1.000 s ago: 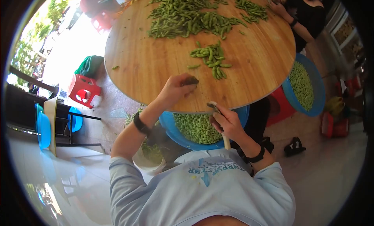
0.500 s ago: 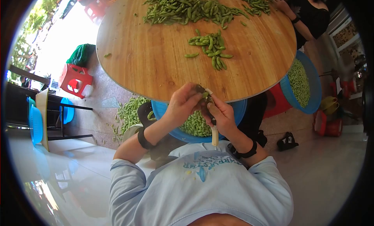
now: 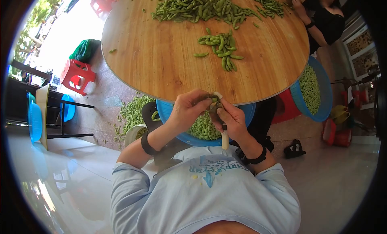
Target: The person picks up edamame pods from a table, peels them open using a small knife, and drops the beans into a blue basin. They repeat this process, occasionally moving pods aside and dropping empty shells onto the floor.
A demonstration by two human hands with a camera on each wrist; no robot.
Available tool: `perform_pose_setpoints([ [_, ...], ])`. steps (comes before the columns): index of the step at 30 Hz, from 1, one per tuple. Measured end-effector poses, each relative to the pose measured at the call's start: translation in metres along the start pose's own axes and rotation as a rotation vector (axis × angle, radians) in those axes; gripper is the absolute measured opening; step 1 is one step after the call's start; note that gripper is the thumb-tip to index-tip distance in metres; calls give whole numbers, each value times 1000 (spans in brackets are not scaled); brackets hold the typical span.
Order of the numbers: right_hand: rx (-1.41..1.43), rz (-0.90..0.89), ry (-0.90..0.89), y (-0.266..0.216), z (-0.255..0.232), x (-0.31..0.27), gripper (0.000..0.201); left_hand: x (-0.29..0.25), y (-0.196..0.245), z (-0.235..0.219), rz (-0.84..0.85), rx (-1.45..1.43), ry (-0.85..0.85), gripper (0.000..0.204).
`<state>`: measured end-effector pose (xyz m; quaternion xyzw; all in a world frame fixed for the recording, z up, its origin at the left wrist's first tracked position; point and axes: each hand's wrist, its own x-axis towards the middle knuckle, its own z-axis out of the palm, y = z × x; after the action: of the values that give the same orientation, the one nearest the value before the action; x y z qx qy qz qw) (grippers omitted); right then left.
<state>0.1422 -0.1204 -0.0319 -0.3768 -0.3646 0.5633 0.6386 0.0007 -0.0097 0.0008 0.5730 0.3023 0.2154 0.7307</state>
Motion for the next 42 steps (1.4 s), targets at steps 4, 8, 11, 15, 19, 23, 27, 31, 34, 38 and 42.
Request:
perform_pose_setpoints([
  [4,-12,0,25,-2,1,0,36,-3,-7,5,78,13,38,12],
  [8,-9,-19,68,0,2,1,32,-3,-15,3,121,5,47,12],
  [11,0,-9,65,-5,1,1,30,3,-14,0,93,-114,-17,11],
  [15,238,109,-60,-16,-6,0,31,3,-8,0,-126,-518,-144,11],
  [19,419,103,-202,-15,-13,-1,33,3,-6,6,-125,-713,-282,11],
  [23,452,141,-130,-24,-11,-3,32,5,-7,12,-102,-710,-302,8],
  [27,373,198,15,-30,-7,-6,30,8,-6,12,253,63,-42,8],
  [31,340,176,37,-24,-8,-7,31,8,0,8,598,558,-7,11],
  [34,140,71,59,-25,-3,-7,32,5,0,8,600,531,-7,12],
  [38,-138,-87,15,-21,-2,-7,35,-2,2,12,451,406,-32,10],
  [42,-206,-145,-43,-27,-5,-7,32,-1,5,11,62,-263,-216,11],
])
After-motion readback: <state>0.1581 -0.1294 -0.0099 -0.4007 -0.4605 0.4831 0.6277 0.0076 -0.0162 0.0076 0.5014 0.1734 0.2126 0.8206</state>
